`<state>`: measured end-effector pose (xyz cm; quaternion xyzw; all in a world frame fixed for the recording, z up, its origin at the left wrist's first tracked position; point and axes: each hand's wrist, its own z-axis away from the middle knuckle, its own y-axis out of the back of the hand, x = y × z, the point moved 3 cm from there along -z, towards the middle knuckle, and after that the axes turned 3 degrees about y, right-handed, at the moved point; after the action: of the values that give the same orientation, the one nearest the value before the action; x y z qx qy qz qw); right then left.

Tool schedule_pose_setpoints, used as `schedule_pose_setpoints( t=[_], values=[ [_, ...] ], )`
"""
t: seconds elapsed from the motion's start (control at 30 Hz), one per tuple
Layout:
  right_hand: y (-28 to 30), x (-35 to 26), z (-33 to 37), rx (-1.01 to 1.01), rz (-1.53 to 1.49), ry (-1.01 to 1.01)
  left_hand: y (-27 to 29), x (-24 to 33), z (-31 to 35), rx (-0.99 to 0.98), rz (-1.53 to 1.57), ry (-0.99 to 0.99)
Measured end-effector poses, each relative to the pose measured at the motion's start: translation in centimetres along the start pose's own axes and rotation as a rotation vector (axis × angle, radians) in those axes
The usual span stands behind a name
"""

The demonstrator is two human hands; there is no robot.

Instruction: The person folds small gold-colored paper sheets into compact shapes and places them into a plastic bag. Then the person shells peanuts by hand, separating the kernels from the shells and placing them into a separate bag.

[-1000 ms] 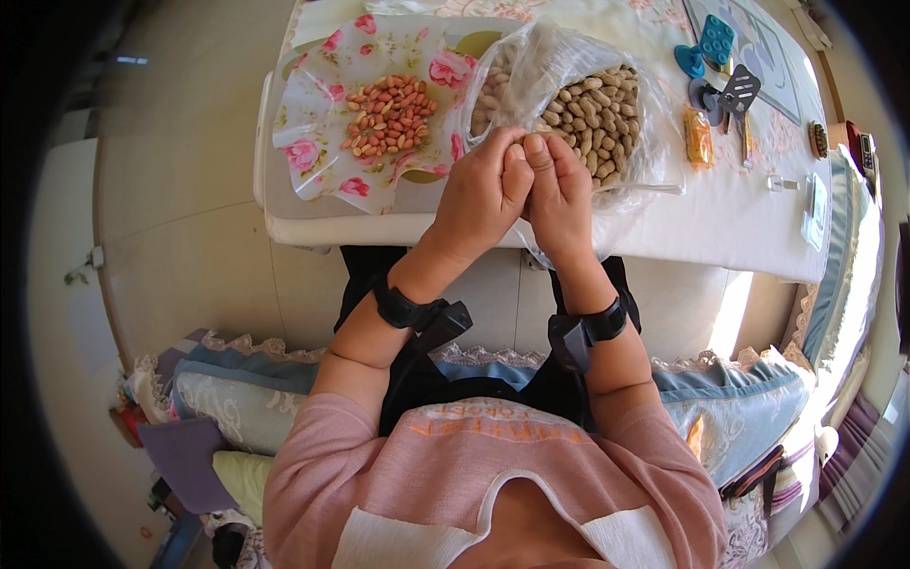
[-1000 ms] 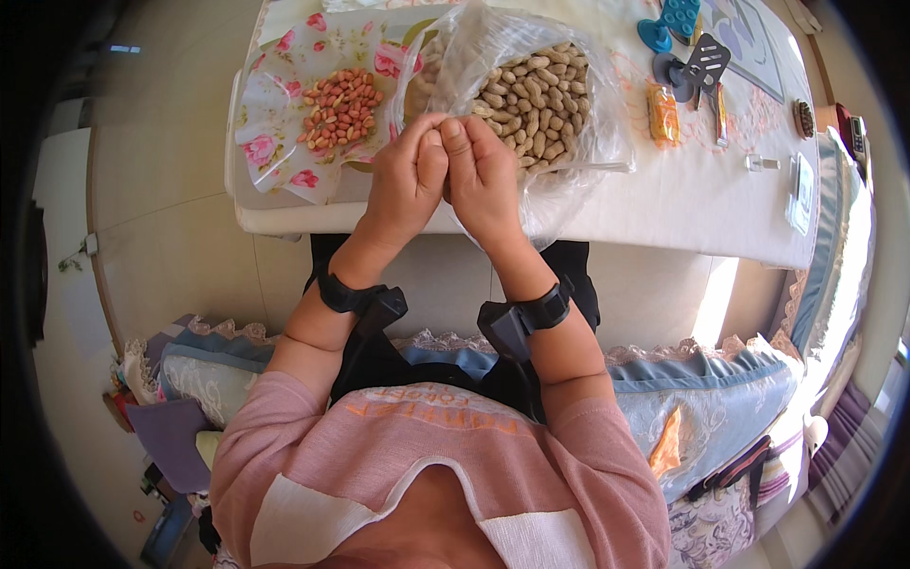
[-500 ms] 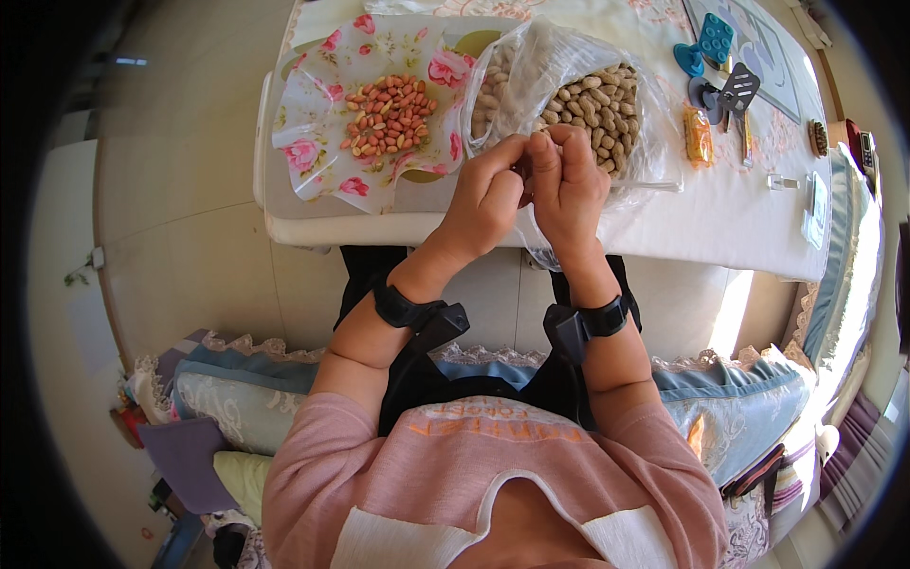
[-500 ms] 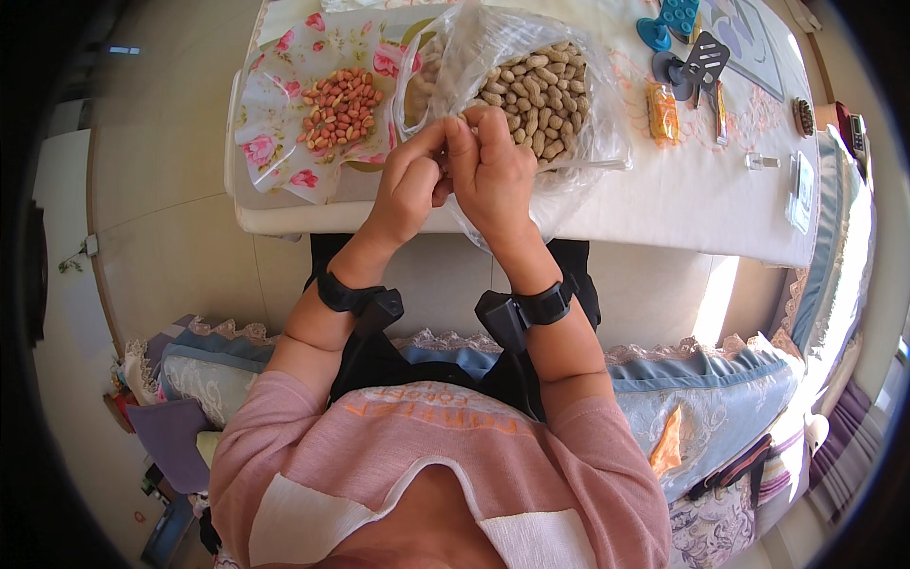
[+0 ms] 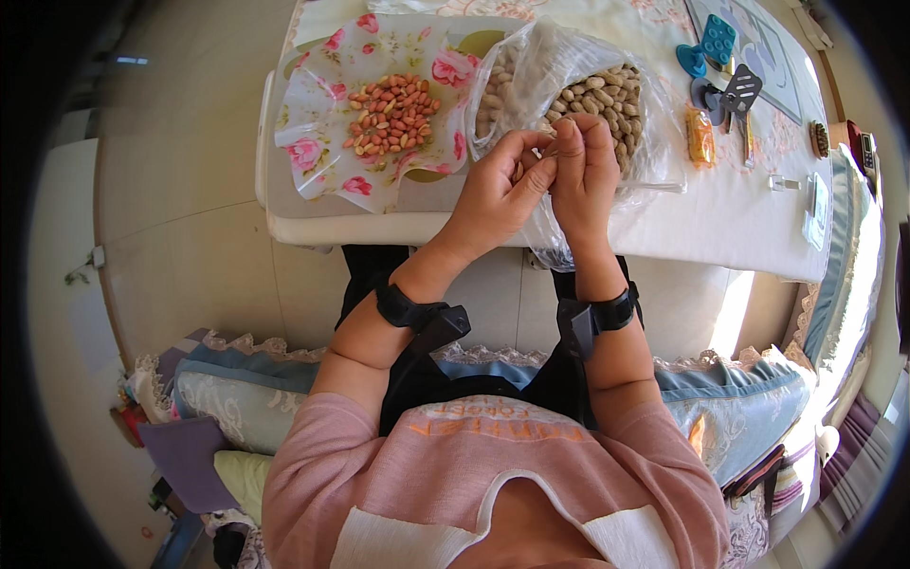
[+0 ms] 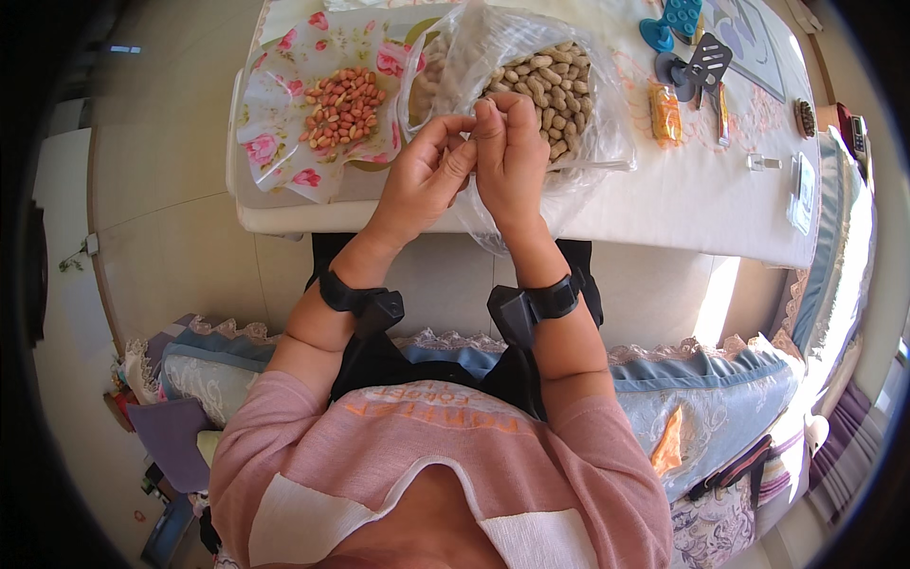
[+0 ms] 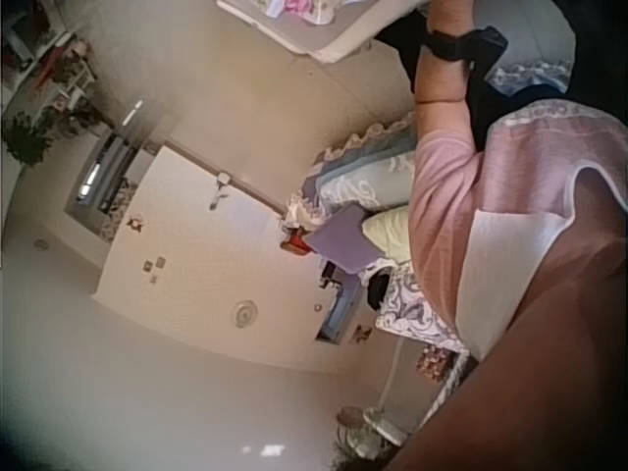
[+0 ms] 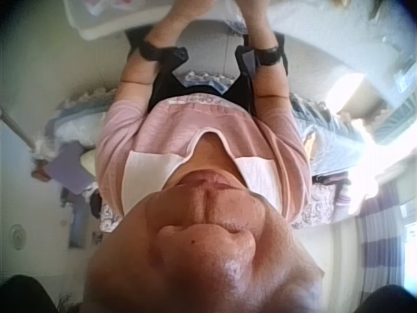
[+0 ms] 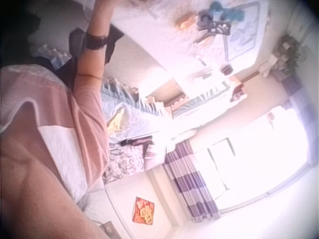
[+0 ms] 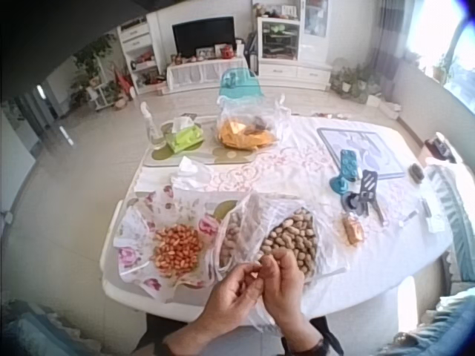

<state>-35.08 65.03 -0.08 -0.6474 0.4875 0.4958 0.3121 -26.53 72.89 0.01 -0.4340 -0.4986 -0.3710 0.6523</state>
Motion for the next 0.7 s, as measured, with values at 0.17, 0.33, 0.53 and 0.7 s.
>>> schedule_pose_setpoints(
  t=[0.17,0.33,0.53,0.7],
  values=[
    [0.4,0.6,0.0,-0.044,-0.252,-0.301,-0.1,-0.2,-0.1,0.001,-0.129,-0.062],
    [0.4,0.5,-0.1,-0.072,-0.226,-0.308,0.0,0.7,0.2,0.086,-0.147,-0.132],
    [0.2,0.1,-0.1,-0.145,-0.205,-0.311,0.2,1.1,0.0,0.208,-0.207,-0.188],
    [0.3,0.0,-0.3,-0.225,-0.816,-0.687,1.1,1.6,0.3,0.161,0.05,-0.043]
  ],
)
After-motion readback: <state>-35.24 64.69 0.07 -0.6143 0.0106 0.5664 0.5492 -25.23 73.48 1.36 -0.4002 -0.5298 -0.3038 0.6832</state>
